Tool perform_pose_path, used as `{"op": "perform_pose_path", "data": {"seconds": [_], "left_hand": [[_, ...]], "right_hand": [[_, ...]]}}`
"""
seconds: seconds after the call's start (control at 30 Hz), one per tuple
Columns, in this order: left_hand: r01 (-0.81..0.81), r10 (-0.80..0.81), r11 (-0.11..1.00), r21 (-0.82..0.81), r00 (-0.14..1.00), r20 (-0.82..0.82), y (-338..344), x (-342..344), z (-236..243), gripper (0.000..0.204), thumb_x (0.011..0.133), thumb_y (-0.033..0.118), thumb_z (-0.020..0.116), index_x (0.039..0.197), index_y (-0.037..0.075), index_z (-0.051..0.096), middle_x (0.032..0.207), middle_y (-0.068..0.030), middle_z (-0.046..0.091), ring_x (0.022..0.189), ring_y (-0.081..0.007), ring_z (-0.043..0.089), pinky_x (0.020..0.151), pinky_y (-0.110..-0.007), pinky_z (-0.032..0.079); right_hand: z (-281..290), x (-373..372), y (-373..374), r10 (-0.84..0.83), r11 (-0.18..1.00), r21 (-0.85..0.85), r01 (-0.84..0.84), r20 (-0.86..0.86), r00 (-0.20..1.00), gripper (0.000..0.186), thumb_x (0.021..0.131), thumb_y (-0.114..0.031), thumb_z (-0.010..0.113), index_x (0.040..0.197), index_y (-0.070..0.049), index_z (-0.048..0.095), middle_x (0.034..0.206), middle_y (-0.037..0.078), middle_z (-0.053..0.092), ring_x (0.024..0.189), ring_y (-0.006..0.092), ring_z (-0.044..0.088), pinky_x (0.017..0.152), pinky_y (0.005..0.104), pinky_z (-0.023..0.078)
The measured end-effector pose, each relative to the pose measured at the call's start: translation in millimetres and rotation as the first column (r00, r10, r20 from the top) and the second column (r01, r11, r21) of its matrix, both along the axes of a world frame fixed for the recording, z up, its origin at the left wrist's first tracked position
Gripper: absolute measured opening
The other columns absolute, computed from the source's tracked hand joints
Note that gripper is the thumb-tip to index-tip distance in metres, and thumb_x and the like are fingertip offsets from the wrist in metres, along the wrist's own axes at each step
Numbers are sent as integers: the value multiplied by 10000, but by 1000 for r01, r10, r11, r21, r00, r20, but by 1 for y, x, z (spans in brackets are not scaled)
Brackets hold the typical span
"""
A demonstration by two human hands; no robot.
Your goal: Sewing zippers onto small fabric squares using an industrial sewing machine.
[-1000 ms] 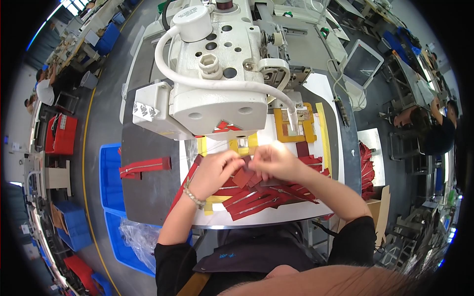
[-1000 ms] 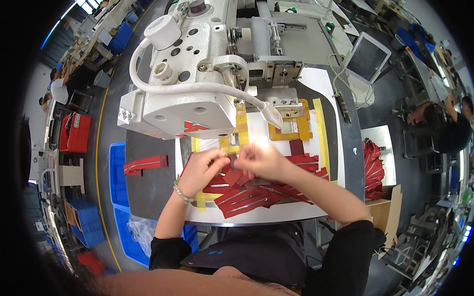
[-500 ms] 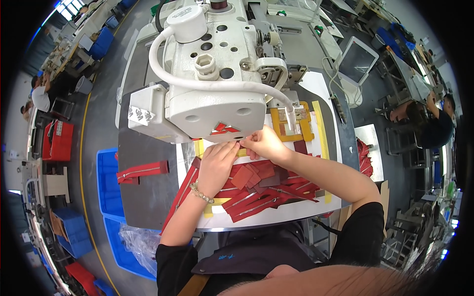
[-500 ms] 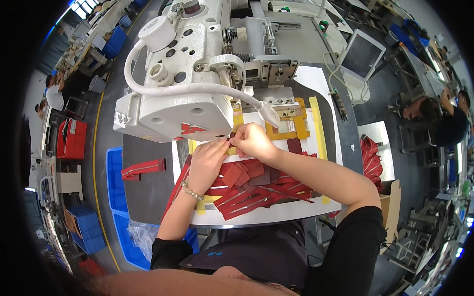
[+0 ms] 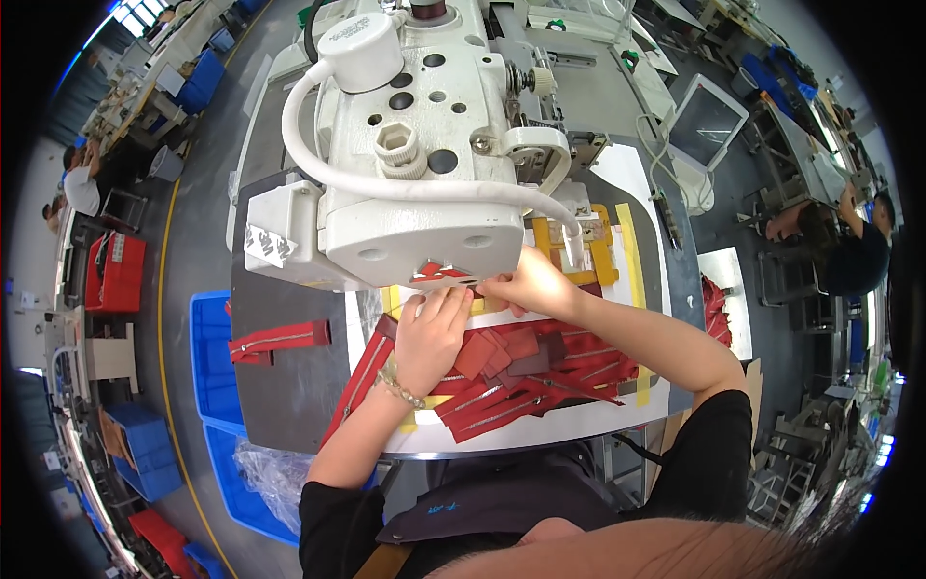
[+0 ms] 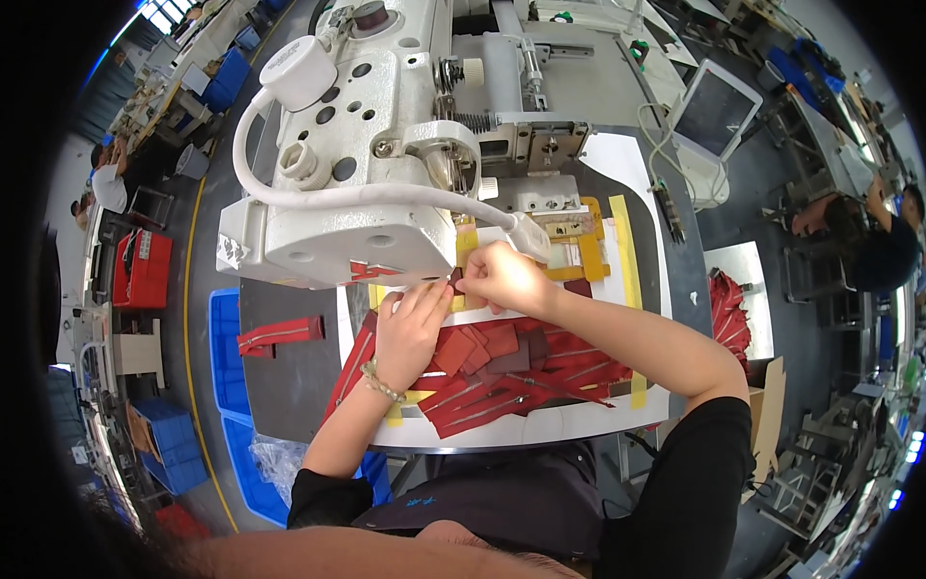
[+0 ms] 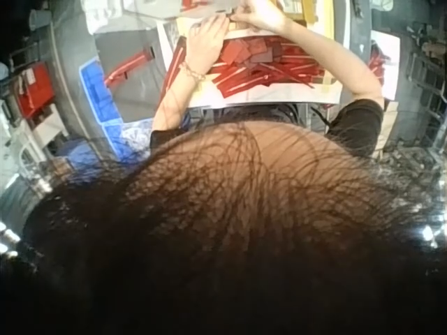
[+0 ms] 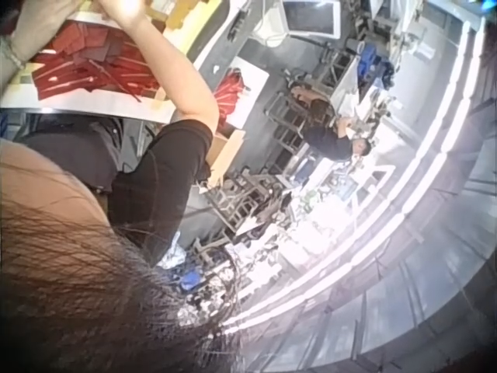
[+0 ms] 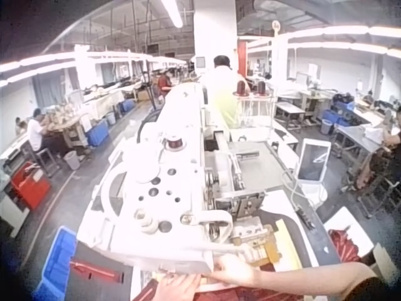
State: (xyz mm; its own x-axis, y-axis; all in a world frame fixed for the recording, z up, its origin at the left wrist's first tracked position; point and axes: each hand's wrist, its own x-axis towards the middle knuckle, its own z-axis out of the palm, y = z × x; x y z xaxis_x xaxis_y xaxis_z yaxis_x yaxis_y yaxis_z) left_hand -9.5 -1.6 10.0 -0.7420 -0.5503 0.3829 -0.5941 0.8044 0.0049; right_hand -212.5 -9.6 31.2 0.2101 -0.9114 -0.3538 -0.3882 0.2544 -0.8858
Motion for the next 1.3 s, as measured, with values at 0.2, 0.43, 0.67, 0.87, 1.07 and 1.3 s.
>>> {"op": "perform_pose_path", "data": {"seconds": [0.2,0.43,0.67,0.87,1.07,1.3], "left_hand": [[-9,11,998,62,1000,-29,0,3,-1,328,788,110,553,1101,52,630,1112,-33,627,1047,-165,562,870,-352,371],[110,-45,942,317,977,-207,-12,20,3,358,770,70,616,1128,62,630,1099,-43,655,1008,-165,598,868,-341,359],[122,-61,924,362,983,-175,-15,23,8,382,747,-2,563,1116,60,640,1054,-71,665,946,-208,623,829,-344,393],[200,-81,891,407,954,-290,-22,24,1,395,702,-55,544,1070,44,649,954,-113,673,807,-261,639,751,-378,478],[168,-81,905,392,970,-228,-18,24,0,380,709,-49,558,1065,48,650,933,-107,674,829,-265,640,779,-386,482],[169,-49,889,426,959,-278,-14,23,-4,235,749,51,617,978,59,669,850,-74,671,765,-215,640,773,-379,451]], "right_hand": [[-21,-28,17,112,601,-671,-435,-468,877,110,797,-117,649,869,-39,621,964,53,636,821,192,611,702,305,514],[-21,-25,18,124,374,-760,-531,-527,841,348,737,-130,696,1081,-115,641,1069,5,624,991,195,564,869,353,381],[-22,-27,19,62,389,-737,-553,-578,814,369,729,-151,690,1096,-153,645,1056,5,629,964,198,585,857,335,363],[-17,-23,10,140,392,-687,-612,-613,778,300,767,-98,622,1065,-68,614,1175,32,564,1087,249,516,895,326,460],[-23,-27,7,135,409,-679,-610,-616,776,333,729,-165,677,1060,-152,642,1058,63,606,968,313,580,853,452,444],[-13,-25,17,138,457,-681,-572,-581,802,313,778,-194,675,1078,-117,632,1037,81,617,1025,301,553,900,463,398]]}}
